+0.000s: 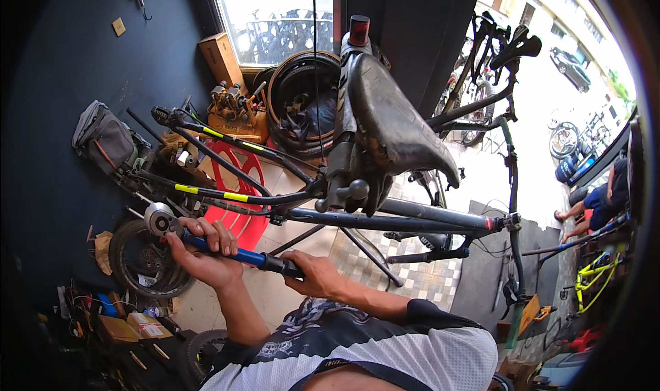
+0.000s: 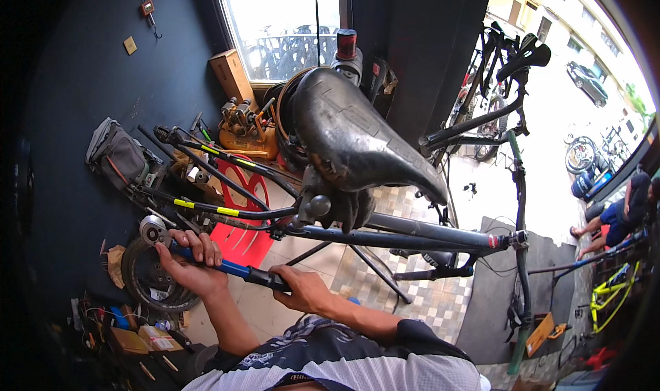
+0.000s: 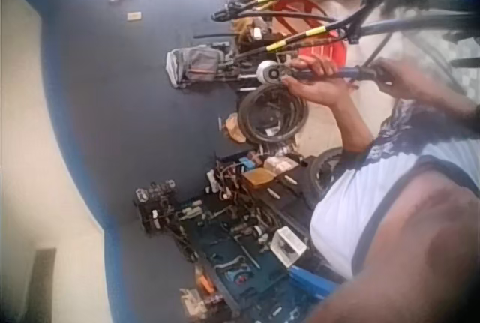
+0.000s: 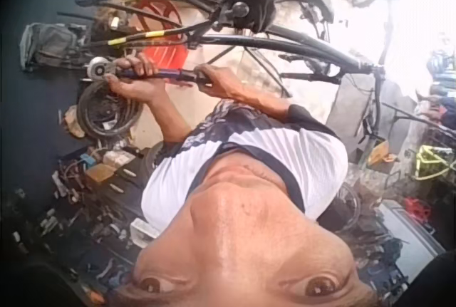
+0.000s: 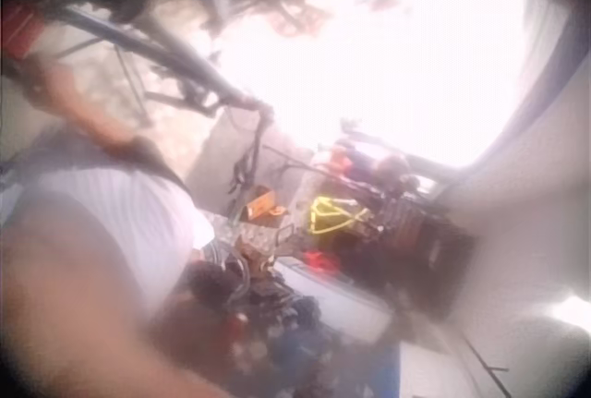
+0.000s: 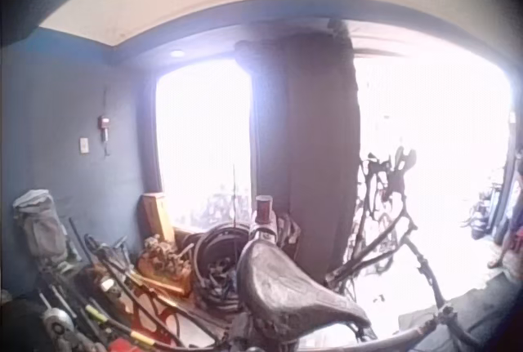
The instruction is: The person uses a torque wrench to tighten bolts on a bicycle frame mounted on a repair stand. They adjust the wrench and reposition the frame multiple times to access different bolt locations. The person then places the wrench on a workbench and picks up a bicycle wheel to inspect it.
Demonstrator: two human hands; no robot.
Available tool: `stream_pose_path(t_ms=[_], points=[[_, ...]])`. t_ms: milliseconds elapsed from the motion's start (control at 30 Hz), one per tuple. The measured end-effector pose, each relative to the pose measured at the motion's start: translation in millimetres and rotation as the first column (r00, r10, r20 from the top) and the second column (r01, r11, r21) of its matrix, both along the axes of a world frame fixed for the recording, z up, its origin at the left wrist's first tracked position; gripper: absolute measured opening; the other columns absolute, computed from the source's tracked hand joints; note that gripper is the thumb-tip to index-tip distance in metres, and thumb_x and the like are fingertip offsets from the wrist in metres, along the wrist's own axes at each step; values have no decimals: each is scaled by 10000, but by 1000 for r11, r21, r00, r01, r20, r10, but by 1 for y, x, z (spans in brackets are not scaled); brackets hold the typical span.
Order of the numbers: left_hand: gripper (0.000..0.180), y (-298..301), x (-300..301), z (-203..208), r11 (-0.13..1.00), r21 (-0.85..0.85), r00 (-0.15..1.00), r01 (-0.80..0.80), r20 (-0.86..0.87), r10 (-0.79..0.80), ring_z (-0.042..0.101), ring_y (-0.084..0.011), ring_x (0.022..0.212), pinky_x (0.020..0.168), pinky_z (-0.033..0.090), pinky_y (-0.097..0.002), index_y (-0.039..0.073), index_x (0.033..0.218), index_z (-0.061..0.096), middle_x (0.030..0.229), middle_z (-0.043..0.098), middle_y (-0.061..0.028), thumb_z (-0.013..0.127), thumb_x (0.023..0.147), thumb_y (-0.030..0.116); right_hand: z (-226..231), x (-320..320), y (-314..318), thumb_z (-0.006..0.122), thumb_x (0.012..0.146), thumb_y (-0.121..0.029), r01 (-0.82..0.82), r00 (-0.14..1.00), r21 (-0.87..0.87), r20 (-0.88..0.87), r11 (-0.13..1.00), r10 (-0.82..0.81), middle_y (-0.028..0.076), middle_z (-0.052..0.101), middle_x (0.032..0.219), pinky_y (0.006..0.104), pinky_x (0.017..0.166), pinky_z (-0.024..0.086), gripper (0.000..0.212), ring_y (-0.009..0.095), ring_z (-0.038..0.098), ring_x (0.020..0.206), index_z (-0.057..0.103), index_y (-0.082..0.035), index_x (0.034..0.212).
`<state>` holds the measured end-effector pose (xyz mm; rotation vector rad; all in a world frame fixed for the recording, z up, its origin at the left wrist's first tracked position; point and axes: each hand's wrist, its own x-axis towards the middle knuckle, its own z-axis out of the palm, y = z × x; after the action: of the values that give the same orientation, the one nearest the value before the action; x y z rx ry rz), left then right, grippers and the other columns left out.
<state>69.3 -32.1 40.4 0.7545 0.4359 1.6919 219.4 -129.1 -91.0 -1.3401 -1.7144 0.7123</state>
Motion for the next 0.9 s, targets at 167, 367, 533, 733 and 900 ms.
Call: stream_pose_path(t_ms=[167,367,533,733,900], points=[[489,-6,19,6,999,-14,996,-43,-74,42,332,-107,371,332,300,-251,150,838,419,529,332,14,443,1059,585,-5,14,-2,760,821,-176,6,1000,33,-29,999,-5,128,699,1070,443,745,576,487,355,711,903,577,-117,1269],[422,-18,35,11,992,122,993,-45,-99,57,358,-110,396,348,331,-258,118,911,461,585,372,-2,449,1073,508,-13,23,2,771,813,-168,5,997,99,-77,995,2,125,702,1091,440,736,579,489,350,716,894,581,-113,1259],[333,-16,43,17,968,249,994,33,-107,-7,357,-111,409,343,344,-263,102,929,456,641,387,-19,446,1076,401,-12,26,6,772,805,-162,20,995,125,-96,992,-8,126,699,1076,447,737,576,489,352,714,916,581,-109,1251],[326,5,36,29,965,230,988,127,-116,-103,355,-126,384,352,355,-282,105,880,426,572,351,-22,457,1063,372,-3,24,21,794,786,-170,64,997,141,-51,988,-58,129,700,1087,453,743,574,540,366,709,947,558,-108,1267],[385,19,18,55,935,263,960,239,-210,-186,513,-136,548,487,476,-286,71,1079,495,739,510,-61,575,1021,443,18,-1,40,843,806,-170,151,989,202,-29,968,-148,141,702,1000,413,706,581,540,320,727,833,553,-99,1255]])
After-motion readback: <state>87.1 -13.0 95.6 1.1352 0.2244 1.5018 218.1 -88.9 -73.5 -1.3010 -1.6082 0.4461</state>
